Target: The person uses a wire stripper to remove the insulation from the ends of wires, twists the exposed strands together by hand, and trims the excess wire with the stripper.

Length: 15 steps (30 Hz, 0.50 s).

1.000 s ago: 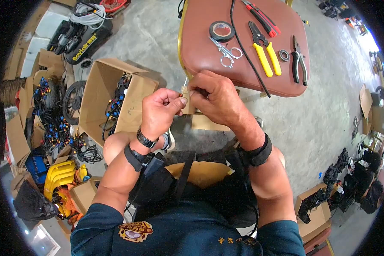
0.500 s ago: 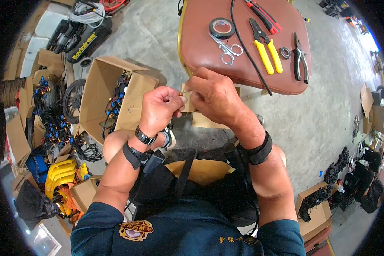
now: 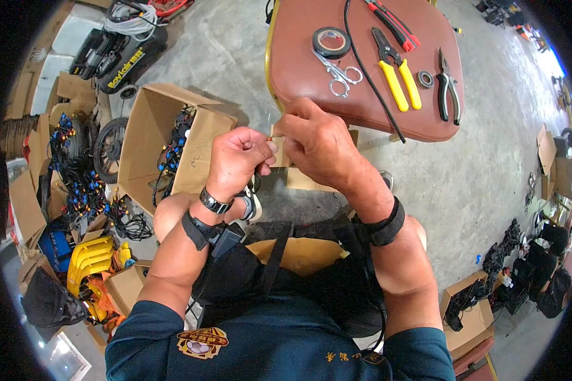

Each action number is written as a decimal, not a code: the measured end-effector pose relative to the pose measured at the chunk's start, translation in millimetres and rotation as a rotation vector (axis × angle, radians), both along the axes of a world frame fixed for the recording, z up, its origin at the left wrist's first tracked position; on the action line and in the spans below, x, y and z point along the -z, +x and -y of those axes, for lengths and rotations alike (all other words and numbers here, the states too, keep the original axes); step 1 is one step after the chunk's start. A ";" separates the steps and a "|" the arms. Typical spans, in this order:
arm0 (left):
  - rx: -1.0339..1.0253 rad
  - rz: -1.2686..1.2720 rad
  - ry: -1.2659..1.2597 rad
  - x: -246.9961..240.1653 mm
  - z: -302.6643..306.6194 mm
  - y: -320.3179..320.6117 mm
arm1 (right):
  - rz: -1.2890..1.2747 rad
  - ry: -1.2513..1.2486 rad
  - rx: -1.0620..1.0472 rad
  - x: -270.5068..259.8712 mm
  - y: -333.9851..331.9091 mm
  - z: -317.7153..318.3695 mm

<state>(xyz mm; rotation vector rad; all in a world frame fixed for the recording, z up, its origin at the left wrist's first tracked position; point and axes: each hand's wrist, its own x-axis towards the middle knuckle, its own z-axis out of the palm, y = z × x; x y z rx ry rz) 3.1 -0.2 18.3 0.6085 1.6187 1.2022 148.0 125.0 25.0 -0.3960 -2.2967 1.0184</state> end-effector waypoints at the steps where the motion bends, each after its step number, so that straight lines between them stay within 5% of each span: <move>1: -0.021 -0.005 0.017 0.8 -0.1 0.5 | -0.035 -0.006 0.004 1.0 -0.9 0.5; 8: -0.141 0.031 0.170 8.6 -0.8 3.3 | -0.033 -0.601 0.121 -21.2 2.6 11.2; 15: -0.179 -0.087 0.251 7.7 -0.1 9.3 | 0.081 -0.873 0.080 -16.4 1.7 9.4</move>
